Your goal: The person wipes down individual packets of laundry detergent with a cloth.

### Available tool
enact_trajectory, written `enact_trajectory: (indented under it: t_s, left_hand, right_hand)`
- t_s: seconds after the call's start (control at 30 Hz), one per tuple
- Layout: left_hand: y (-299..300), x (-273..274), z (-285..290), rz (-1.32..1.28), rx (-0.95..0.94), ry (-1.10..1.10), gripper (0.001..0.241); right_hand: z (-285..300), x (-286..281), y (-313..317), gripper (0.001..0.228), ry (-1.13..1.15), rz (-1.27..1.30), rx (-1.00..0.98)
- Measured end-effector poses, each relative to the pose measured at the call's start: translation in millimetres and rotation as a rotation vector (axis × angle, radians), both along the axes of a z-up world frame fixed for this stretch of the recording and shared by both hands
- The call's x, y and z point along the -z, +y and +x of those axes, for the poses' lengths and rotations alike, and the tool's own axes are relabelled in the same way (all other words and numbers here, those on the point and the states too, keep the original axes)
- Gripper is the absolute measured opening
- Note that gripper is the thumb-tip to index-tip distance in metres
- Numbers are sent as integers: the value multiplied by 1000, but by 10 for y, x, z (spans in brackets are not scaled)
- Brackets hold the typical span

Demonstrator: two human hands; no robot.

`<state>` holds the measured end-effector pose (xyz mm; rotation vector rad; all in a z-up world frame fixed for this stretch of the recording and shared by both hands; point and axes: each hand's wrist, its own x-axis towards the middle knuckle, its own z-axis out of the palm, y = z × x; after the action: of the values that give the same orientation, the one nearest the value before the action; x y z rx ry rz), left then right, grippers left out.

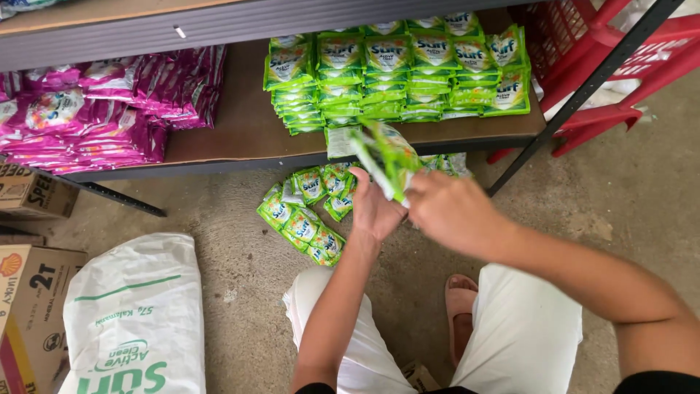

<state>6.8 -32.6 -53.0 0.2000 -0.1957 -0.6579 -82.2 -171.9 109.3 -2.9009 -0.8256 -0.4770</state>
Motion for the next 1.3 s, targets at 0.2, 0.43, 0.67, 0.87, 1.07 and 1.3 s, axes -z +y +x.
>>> enact_trajectory:
  t_s: [0.2,0.43,0.67,0.87,1.07,1.3]
  left_hand:
    - [9,-312,-201,-183,9,-179,104]
    - [110,-325,-202,-290,89,-160,127]
    - [227,-117,-125,-332,181,-233,98]
    - [265,185,-182,314,165,-172,88]
    - [206,471,-211,397,308,-272,80]
    - [122,541,-253,277,371,-126,81]
  right_hand:
    - [-387,198,363,13,-191,56,-112]
    - [-685,223,391,24,-170,262,-145]
    - [-720,608,240,21,-6,517,-81]
    - [-216,69,188,55,-93,872,6]
    - [117,445,60,59,1,927,-219]
    - [241,714,-109,51,-228,957,-175]
